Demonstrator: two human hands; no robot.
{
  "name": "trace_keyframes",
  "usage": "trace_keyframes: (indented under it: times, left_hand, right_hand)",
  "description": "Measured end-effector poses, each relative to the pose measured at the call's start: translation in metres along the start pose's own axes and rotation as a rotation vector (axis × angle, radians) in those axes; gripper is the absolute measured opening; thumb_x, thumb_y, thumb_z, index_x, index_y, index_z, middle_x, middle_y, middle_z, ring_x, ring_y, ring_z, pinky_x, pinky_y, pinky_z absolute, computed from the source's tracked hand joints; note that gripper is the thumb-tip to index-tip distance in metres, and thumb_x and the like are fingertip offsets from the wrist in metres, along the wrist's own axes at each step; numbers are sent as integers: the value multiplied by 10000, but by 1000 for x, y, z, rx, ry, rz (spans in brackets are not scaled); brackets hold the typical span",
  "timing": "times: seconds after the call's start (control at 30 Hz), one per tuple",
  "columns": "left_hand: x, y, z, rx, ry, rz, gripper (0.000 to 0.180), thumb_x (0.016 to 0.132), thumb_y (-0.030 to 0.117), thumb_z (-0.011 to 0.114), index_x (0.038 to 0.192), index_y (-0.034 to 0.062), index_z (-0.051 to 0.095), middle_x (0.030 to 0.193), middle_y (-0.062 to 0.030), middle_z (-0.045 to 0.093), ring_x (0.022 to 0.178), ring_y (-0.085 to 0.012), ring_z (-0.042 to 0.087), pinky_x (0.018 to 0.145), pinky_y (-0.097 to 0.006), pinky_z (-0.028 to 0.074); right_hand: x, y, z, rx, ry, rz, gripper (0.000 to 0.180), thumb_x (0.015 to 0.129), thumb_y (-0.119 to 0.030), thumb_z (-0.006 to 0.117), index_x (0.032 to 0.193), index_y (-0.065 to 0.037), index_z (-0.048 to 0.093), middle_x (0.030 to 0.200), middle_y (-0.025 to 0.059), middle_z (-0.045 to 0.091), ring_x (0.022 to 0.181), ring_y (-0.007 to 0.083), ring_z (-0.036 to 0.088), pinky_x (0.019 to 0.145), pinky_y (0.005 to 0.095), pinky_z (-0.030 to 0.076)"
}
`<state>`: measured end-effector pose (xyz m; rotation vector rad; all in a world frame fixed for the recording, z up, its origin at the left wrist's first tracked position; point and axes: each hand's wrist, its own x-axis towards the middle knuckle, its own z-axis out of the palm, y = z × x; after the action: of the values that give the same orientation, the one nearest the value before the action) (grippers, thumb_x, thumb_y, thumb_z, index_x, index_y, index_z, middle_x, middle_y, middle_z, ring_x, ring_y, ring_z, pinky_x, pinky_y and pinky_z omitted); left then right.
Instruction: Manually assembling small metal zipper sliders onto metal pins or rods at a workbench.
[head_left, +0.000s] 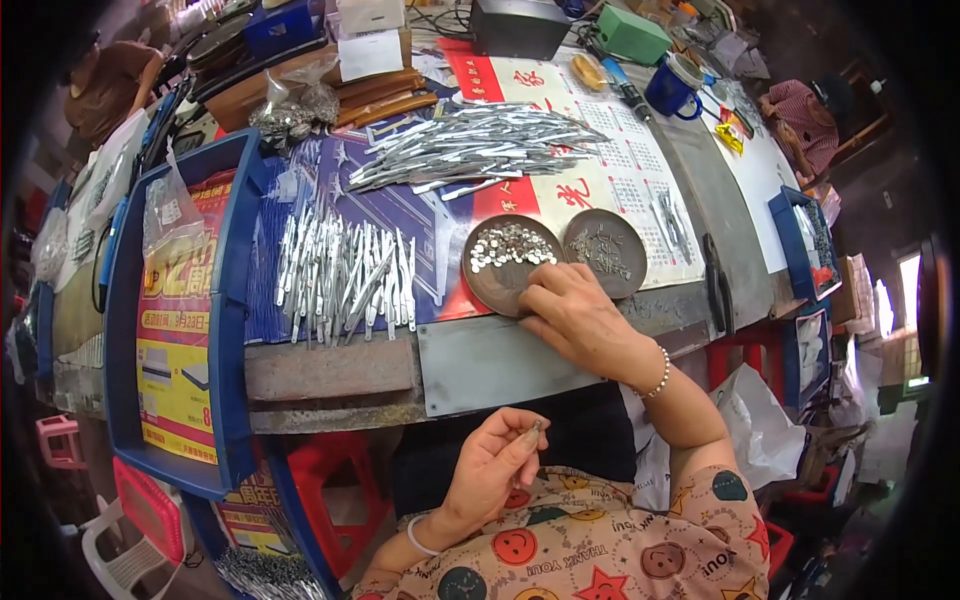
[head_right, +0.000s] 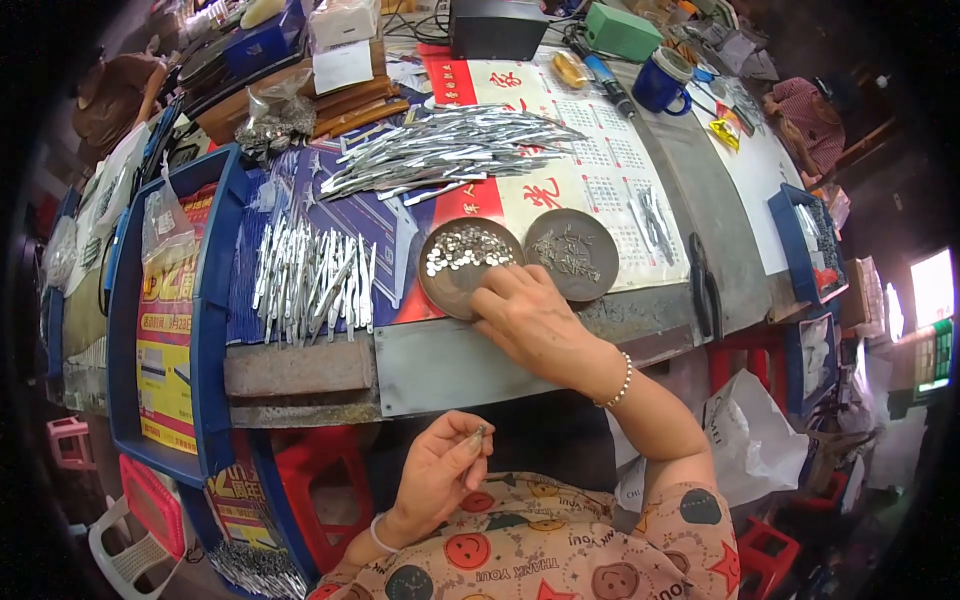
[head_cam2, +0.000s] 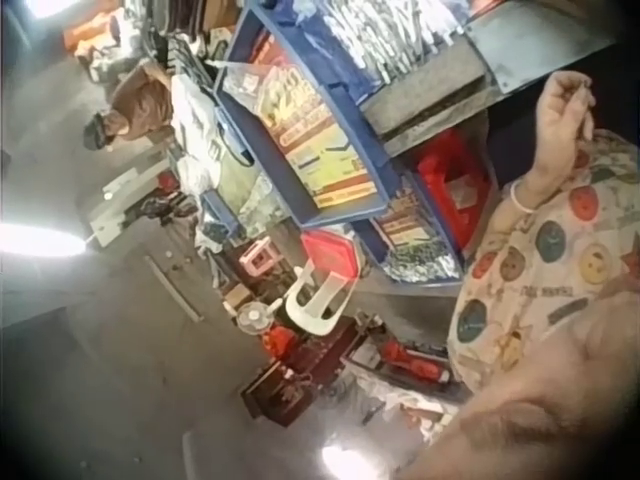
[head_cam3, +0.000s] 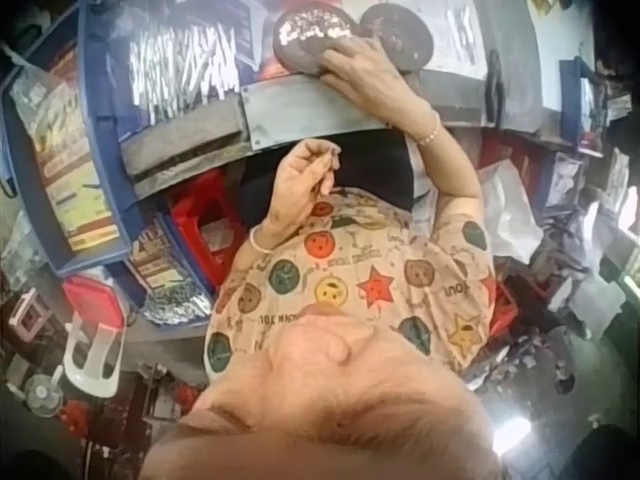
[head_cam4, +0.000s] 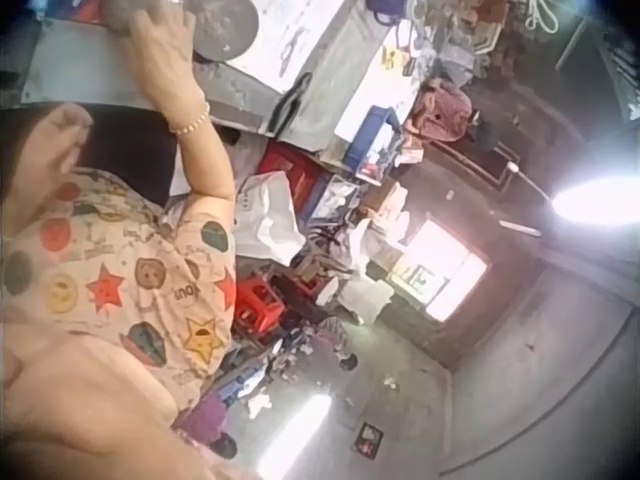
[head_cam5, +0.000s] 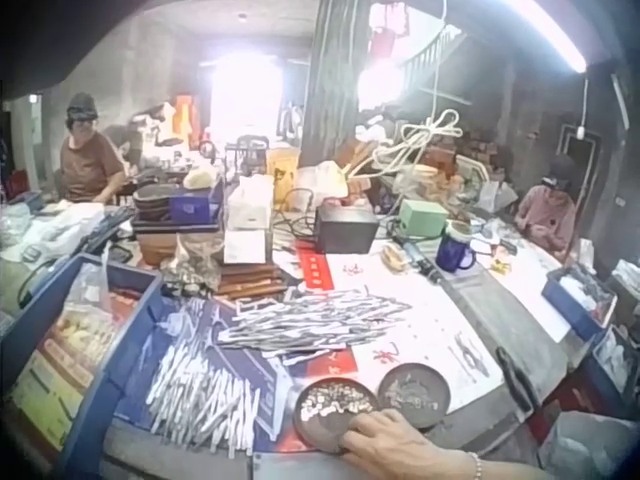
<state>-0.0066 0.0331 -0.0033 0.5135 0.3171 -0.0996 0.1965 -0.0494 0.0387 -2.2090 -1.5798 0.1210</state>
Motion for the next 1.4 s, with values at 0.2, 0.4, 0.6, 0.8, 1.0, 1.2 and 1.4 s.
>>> trace_keyframes:
  times: [0.2, 0.4, 0.6, 0.8, 1.0, 1.2, 1.4]
  left_hand:
    - [2, -7, 3, 59, 65, 122, 173, 937, 79, 543, 1093, 5, 530, 895, -47, 575, 595, -57, 468, 509, -164, 353]
    - [6, -13, 7, 126, 147, 272, 172, 932, 32, 534, 1102, 10, 543, 899, -37, 570, 644, -67, 482, 566, -190, 395]
    - [9, -24, 4, 201, 61, 312, 232, 940, 21, 509, 1169, -2, 528, 1025, -29, 521, 692, -64, 486, 607, -191, 413]
    - [7, -26, 10, 255, 22, 348, 255, 941, 3, 496, 1194, -4, 519, 1030, -40, 508, 698, -65, 479, 611, -190, 411]
    - [5, -35, 17, 298, -28, 481, 247, 935, -37, 483, 1176, 10, 516, 1035, -62, 487, 693, -68, 471, 593, -198, 408]
    - [2, -44, 23, 425, -22, 606, 257, 932, -51, 474, 1176, 27, 495, 1021, -57, 455, 700, -68, 468, 589, -196, 406]
    - [1, -40, 27, 592, 107, 750, 262, 930, -51, 472, 1176, 37, 488, 1044, -60, 445, 745, -74, 461, 621, -193, 406]
  right_hand:
    - [-6, -6, -4, 4, 86, -52, 144, 743, -41, 667, 823, -38, 548, 786, 82, 532, 771, 270, 532, 760, 354, 409]
    - [-57, -41, 3, 542, 110, 83, 144, 729, -26, 687, 824, -40, 580, 780, 84, 583, 737, 277, 563, 660, 359, 462]
    - [-82, -53, 15, 685, 182, 151, 140, 739, 2, 683, 840, -26, 590, 795, 81, 602, 746, 271, 584, 672, 342, 470]
    - [-88, -55, 19, 672, 290, 133, 143, 737, 28, 678, 836, -23, 589, 790, 87, 600, 731, 265, 588, 681, 321, 473]
    - [-95, -59, 21, 1576, 222, 513, 163, 779, 41, 682, 797, -15, 531, 855, 89, 600, 779, 140, 564, 716, 256, 470]
    - [-99, -53, 32, 1817, 193, 545, 171, 775, 2, 712, 807, -12, 544, 858, 95, 611, 788, 136, 580, 712, 238, 486]
    - [-95, -78, 32, 1256, 444, 383, 90, 822, 12, 657, 886, 31, 596, 898, 90, 626, 744, 129, 608, 643, 254, 516]
